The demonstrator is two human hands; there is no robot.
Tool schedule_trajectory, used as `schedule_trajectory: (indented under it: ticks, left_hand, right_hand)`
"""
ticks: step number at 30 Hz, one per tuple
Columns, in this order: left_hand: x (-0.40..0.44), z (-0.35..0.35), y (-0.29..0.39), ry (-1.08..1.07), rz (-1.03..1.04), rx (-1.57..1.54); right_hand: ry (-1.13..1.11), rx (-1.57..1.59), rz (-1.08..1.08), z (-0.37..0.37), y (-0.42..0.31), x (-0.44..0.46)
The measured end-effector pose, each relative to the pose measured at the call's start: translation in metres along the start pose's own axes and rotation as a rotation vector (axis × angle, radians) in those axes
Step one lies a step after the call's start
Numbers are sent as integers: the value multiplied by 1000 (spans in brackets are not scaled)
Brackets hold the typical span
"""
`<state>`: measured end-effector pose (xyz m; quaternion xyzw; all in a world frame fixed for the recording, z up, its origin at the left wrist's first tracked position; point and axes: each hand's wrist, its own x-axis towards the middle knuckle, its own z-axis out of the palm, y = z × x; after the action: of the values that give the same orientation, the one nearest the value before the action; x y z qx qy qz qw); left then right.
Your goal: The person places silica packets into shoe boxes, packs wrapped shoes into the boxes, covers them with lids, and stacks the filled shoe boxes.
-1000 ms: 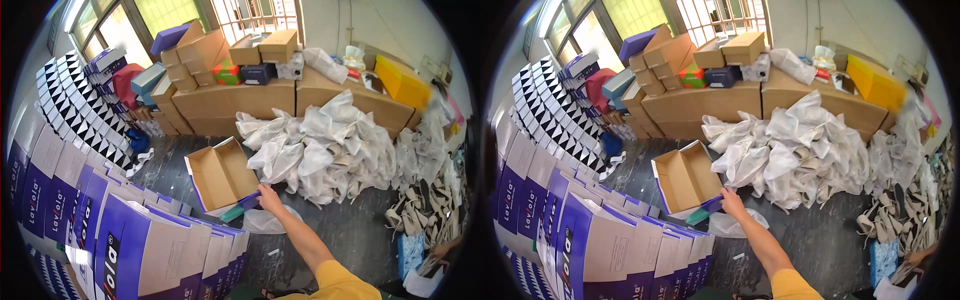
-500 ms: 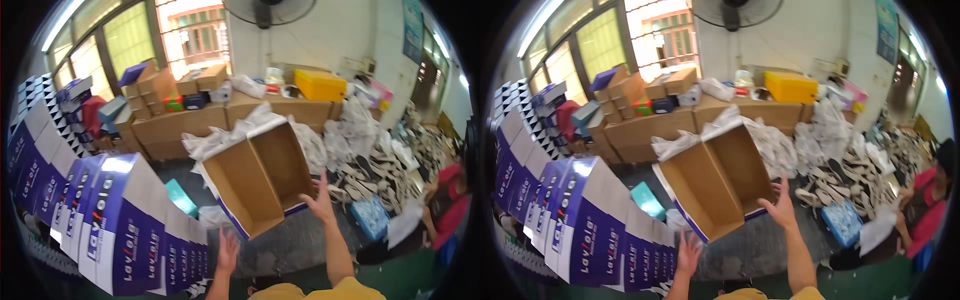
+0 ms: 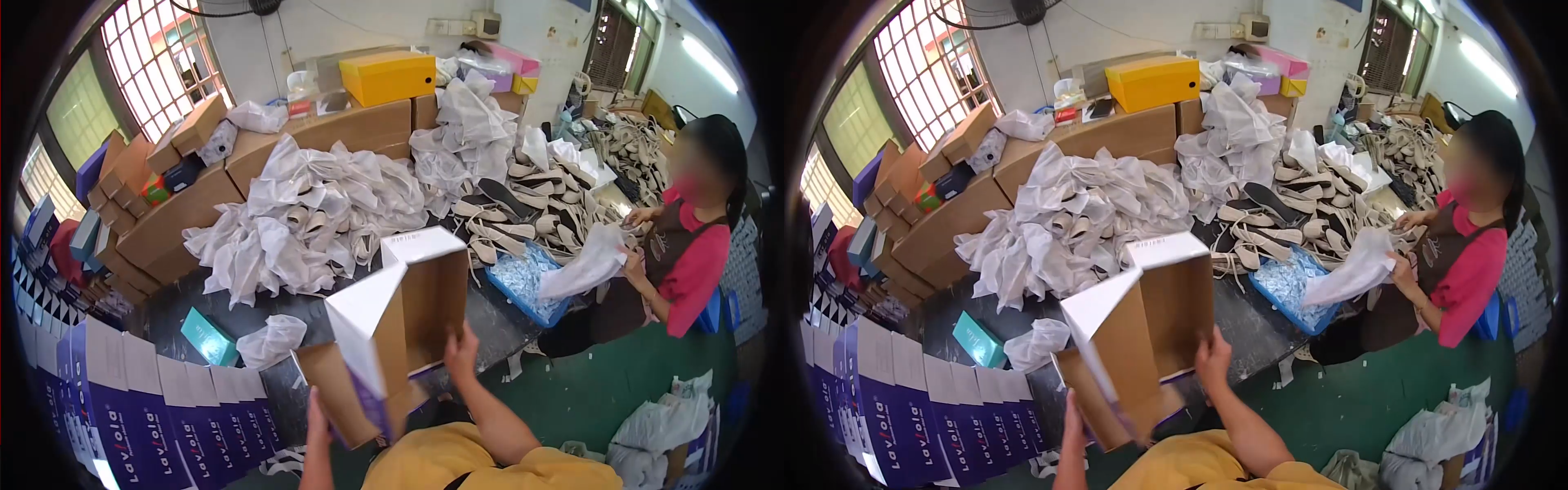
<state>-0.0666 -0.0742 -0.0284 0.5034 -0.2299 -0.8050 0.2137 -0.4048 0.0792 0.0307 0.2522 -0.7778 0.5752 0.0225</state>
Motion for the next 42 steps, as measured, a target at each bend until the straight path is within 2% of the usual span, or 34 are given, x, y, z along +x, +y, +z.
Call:
schedule_trajectory:
  ticks: [2, 3, 4, 5, 7, 8, 9, 12, 13, 14, 15, 16, 18, 19, 20, 22, 24, 25, 27, 28, 31, 32, 35, 36, 38, 40, 42]
  left_hand:
    - [-22, -9, 29, 206, 201, 554]
    - [-26, -5, 34, 297, 295, 846]
    - [-20, 9, 31, 298, 281, 856]
    - [-10, 26, 25, 390, 357, 889]
    - [0, 51, 6, 562, 484, 974]
    - [11, 68, -10, 552, 460, 983]
    - [27, 87, -28, 485, 401, 811]
    - [65, 132, -69, 304, 221, 306]
    - [68, 140, -75, 309, 206, 309]
    - [70, 146, -78, 277, 237, 497]
    - [70, 150, -78, 245, 271, 685]
    - [70, 152, -79, 220, 307, 869]
    - [87, 151, -99, 356, 526, 1053]
    - [84, 168, -93, 311, 519, 974]
    - [81, 192, -84, 295, 521, 884]
    - [98, 212, -89, 334, 458, 1004]
    - [110, 231, -94, 169, 387, 1046]
    - [103, 248, -84, 54, 283, 1046]
    - [90, 257, -93, 22, 486, 1016]
    - [77, 254, -93, 61, 497, 993]
    - [34, 241, -85, 299, 1024, 999]
    - [16, 234, -81, 327, 1038, 986]
    - [-53, 195, -64, 221, 853, 714]
    - [-77, 178, -61, 273, 885, 696]
    - [-129, 142, -61, 184, 825, 612]
    - [-204, 113, -58, 85, 909, 563]
    - [-278, 85, -70, -93, 1096, 473]
  right_hand:
    - [-8, -124, 30, -33, 6, 43]
    - [-160, -359, 20, -56, 19, 63]
    - [-313, -587, 2, -69, 31, 79]
    - [-316, -591, 17, -68, 49, 85]
    - [-600, -713, 185, -62, 107, 66]
    - [-744, -773, 261, -63, 132, 63]
    - [-751, -784, 281, -65, 154, 62]
    - [-457, -169, 97, -69, 196, 56]
    - [-375, -226, 207, -91, 193, 83]
    - [-295, -279, 310, -120, 192, 125]
    - [-218, -247, 514, -140, 217, 150]
    - [-113, -604, 258, -158, 261, 161]
    - [-336, -849, 305, -192, 307, 178]
    - [-441, -792, 461, -198, 303, 179]
    - [-461, -794, 496, -196, 328, 172]
    - [-424, -800, 369, -198, 385, 165]
    - [-316, -715, 249, -203, 400, 164]
    - [-254, -686, 365, -198, 378, 174]
    - [-62, -770, 100, -192, 361, 182]
    - [-88, -753, 67, -185, 349, 189]
    - [-90, -640, -165, -143, 259, 195]
    - [-98, -621, -189, -126, 235, 192]
    - [-257, -275, -432, -54, 156, 179]
    - [-277, -231, -470, -27, 121, 168]
    - [-375, -96, -618, 20, 43, 134]
    - [-443, 19, -729, 58, -29, 82]
    - [-782, 309, -658, 85, -92, 11]
